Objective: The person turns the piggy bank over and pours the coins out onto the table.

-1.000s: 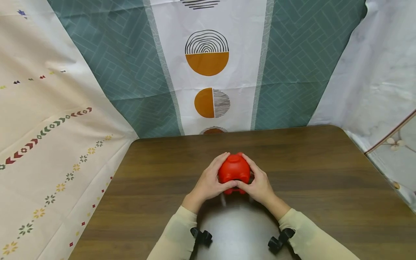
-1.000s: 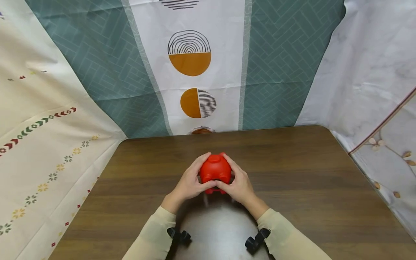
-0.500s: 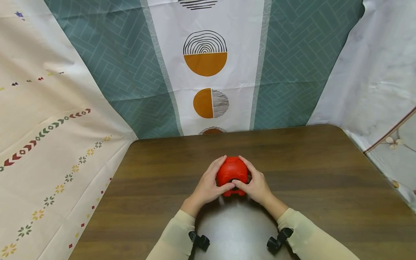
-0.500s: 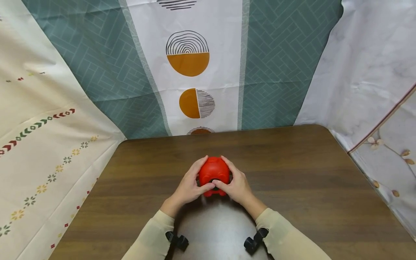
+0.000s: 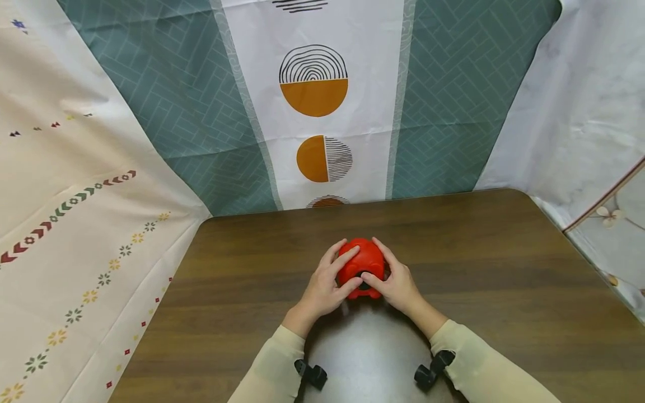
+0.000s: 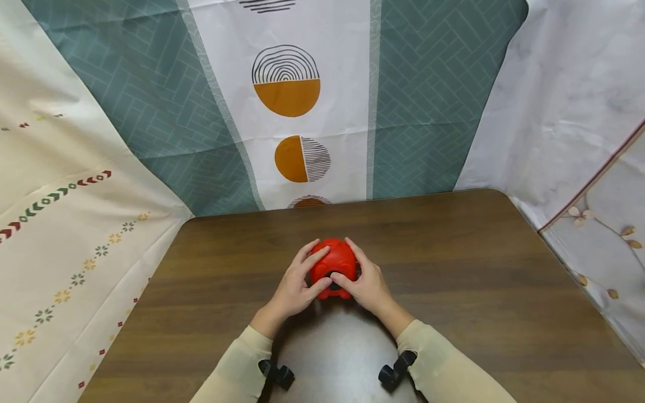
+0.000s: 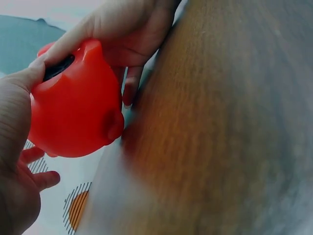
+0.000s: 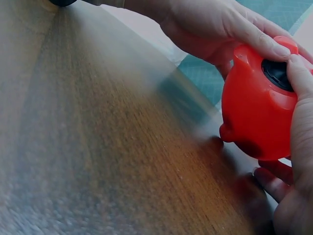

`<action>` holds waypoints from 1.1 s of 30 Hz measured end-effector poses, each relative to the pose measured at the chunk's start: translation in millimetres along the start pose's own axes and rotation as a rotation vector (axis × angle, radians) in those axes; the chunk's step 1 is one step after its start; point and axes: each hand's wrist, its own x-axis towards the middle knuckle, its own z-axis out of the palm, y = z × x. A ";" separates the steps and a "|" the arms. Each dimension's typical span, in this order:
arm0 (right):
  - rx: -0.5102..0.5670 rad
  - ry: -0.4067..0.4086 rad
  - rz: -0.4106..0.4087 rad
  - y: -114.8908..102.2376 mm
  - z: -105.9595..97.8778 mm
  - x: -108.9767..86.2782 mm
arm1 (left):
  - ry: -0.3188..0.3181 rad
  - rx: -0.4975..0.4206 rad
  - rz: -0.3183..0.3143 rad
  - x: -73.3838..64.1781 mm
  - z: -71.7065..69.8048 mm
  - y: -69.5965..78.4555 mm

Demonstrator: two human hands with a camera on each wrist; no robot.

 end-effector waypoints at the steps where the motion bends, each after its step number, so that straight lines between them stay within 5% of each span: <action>1: 0.000 -0.005 0.002 -0.5 0.3 0.3 | -0.008 0.004 0.002 -0.2 -0.4 -0.2; 15: 0.059 -0.017 -0.077 6.8 0.6 0.6 | -0.127 0.047 -0.051 -0.7 -4.0 -4.8; 25: 0.081 0.016 -0.310 8.9 -3.4 0.5 | -0.047 -0.122 -0.035 4.6 -6.7 2.7; 33: 0.049 0.029 -0.304 0.5 0.8 -1.0 | 0.009 -0.204 -0.036 4.8 -6.2 3.6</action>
